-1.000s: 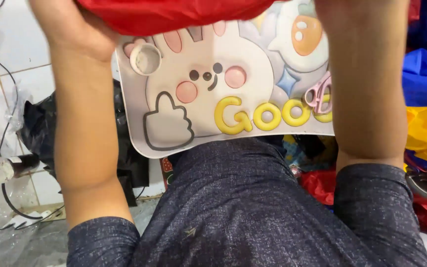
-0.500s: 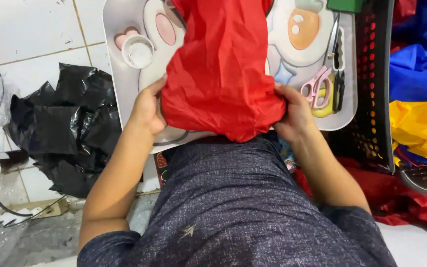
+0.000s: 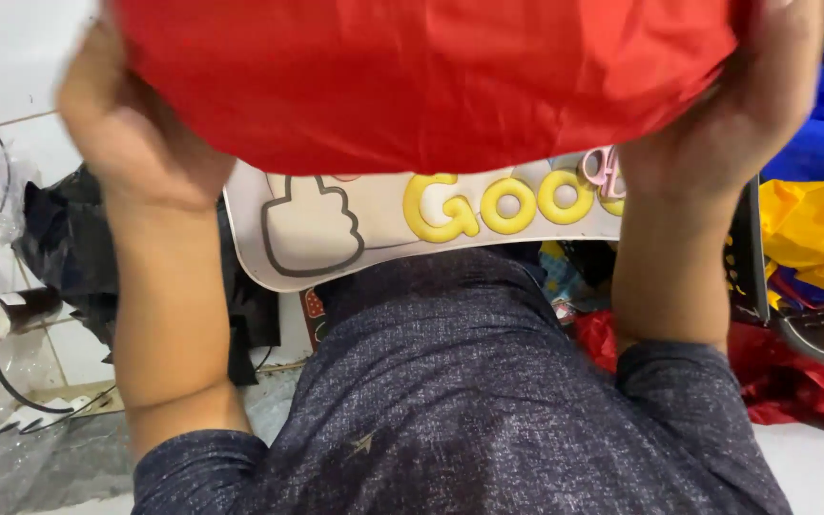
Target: Trimming loose threads, folding red fabric items, and packaging them into small plastic bags.
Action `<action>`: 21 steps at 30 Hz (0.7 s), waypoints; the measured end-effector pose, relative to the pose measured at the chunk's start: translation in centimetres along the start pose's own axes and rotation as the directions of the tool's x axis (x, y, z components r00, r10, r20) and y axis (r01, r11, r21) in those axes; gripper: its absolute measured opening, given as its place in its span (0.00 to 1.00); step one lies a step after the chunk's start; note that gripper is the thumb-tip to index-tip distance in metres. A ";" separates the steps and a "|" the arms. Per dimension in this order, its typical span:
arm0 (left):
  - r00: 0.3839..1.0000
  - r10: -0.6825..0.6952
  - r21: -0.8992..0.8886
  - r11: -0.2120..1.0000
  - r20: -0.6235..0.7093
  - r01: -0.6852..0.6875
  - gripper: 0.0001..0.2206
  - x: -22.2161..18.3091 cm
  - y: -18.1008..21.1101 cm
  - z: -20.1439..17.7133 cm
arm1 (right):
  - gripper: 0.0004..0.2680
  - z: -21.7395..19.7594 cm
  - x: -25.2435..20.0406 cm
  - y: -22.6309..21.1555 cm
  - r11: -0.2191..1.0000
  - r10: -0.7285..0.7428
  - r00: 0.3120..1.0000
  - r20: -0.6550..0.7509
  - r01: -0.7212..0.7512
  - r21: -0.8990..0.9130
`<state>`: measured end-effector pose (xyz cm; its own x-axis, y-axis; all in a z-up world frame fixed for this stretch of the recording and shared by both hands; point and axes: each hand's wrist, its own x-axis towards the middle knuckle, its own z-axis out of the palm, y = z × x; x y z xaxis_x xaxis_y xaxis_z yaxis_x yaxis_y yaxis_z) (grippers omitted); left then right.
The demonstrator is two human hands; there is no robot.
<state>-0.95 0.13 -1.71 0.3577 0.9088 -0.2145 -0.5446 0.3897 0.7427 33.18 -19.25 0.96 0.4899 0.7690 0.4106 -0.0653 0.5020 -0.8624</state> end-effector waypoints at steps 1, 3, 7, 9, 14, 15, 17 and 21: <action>1.000 -0.002 -0.003 1.000 -0.004 0.002 0.15 -0.5 -2.4 -0.9 | 0.06 -1.6 -1.7 2.7 1.000 0.004 1.000 0.003 -0.004 -0.002; 0.935 -0.295 -0.064 0.956 -0.197 0.288 0.15 -1.6 -7.0 -2.7 | 0.05 -4.7 -5.1 8.2 0.886 0.438 0.871 -0.224 -0.375 0.273; 0.934 -0.272 0.154 0.938 -0.233 0.312 0.10 -3.8 -12.3 -5.8 | 0.03 -5.2 -9.7 10.9 0.740 0.673 0.647 -0.360 -0.598 0.309; 0.981 -0.179 0.320 0.928 -0.070 0.192 0.18 -5.3 -11.7 -4.0 | 0.02 -5.3 -10.6 11.0 0.747 0.658 0.640 -0.397 -0.621 0.237; 0.994 -0.059 0.745 0.658 -0.095 0.110 0.10 -5.1 -11.8 -7.3 | 0.04 -5.6 -10.5 10.3 0.782 0.602 0.700 -0.384 -0.614 0.106; 0.990 -0.022 0.822 0.556 -0.138 0.127 0.07 -5.6 -11.7 -7.2 | 0.04 -5.8 -11.0 10.4 0.783 0.593 0.710 -0.381 -0.618 0.067; 0.992 0.018 0.870 0.482 -0.127 0.103 0.05 -6.3 -11.2 -6.3 | 0.05 -5.2 -11.7 10.5 0.777 0.586 0.718 -0.376 -0.629 0.012; 0.983 0.182 0.987 0.153 0.023 -0.052 0.02 -6.6 -10.8 -5.9 | 0.06 -4.9 -12.8 10.5 0.780 0.407 0.870 -0.277 -0.489 -0.390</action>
<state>-1.97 -9.21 -12.06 0.2701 0.9609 -0.0607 0.6467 -0.1344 0.7508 30.49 -25.78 -14.79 0.6406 0.7641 -0.0759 0.0486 -0.1390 -0.9891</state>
